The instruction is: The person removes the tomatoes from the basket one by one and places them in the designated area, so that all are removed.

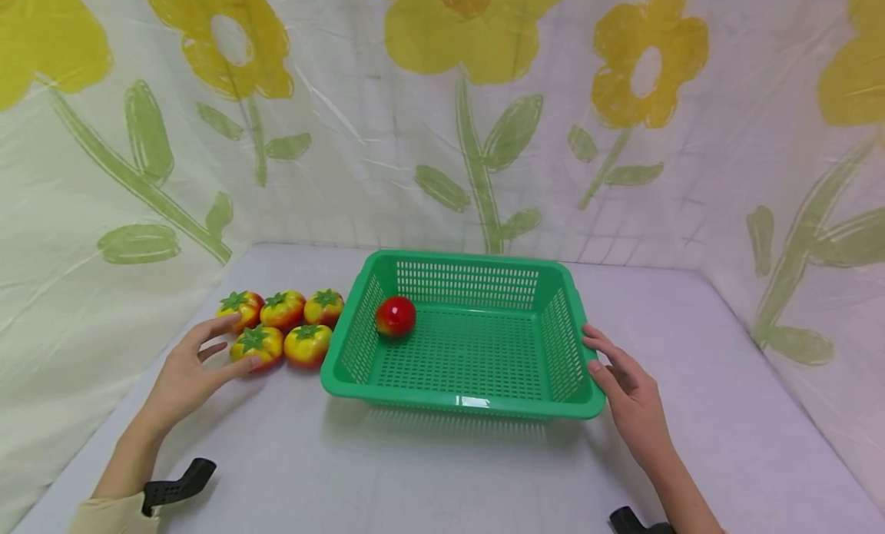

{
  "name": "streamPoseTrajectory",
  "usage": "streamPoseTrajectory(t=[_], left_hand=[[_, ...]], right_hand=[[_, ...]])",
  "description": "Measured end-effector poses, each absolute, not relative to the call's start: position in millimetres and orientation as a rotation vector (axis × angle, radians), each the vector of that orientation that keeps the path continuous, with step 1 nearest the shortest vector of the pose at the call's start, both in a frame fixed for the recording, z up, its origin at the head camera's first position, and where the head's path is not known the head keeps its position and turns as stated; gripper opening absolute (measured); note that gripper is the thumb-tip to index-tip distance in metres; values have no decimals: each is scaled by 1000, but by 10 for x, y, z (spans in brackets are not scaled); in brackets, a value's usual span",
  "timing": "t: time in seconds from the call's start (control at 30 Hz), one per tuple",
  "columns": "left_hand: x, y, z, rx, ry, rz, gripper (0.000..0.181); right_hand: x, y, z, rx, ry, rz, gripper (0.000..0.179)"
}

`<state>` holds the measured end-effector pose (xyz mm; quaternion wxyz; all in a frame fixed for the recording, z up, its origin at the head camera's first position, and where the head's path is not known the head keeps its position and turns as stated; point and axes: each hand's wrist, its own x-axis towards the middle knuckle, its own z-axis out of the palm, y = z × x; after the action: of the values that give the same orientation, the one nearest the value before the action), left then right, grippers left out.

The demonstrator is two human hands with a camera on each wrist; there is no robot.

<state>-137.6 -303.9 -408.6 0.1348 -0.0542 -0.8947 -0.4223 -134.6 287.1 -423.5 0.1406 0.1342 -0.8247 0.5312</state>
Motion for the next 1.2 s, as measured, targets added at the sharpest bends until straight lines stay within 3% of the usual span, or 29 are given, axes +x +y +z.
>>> streamPoseTrajectory(t=[0.23, 0.43, 1.0, 1.2], left_hand=[[-1361, -2873, -4039, -143, -2513, -1210, 56], [-1416, -2513, -3874, -336, -2392, -1089, 46], [-1730, -1458, -3507, -905, -2524, -1178, 46], [-1881, -1317, -3480, -954, -2546, -1251, 48]], right_hand=[[-1368, 2856, -4232, 404, -2378, 1556, 37], [-1362, 2872, -4237, 408, -2374, 1538, 37], [-1323, 2891, -4249, 381, -2376, 1552, 37], [-1341, 2862, -4235, 399, -2365, 1572, 37]])
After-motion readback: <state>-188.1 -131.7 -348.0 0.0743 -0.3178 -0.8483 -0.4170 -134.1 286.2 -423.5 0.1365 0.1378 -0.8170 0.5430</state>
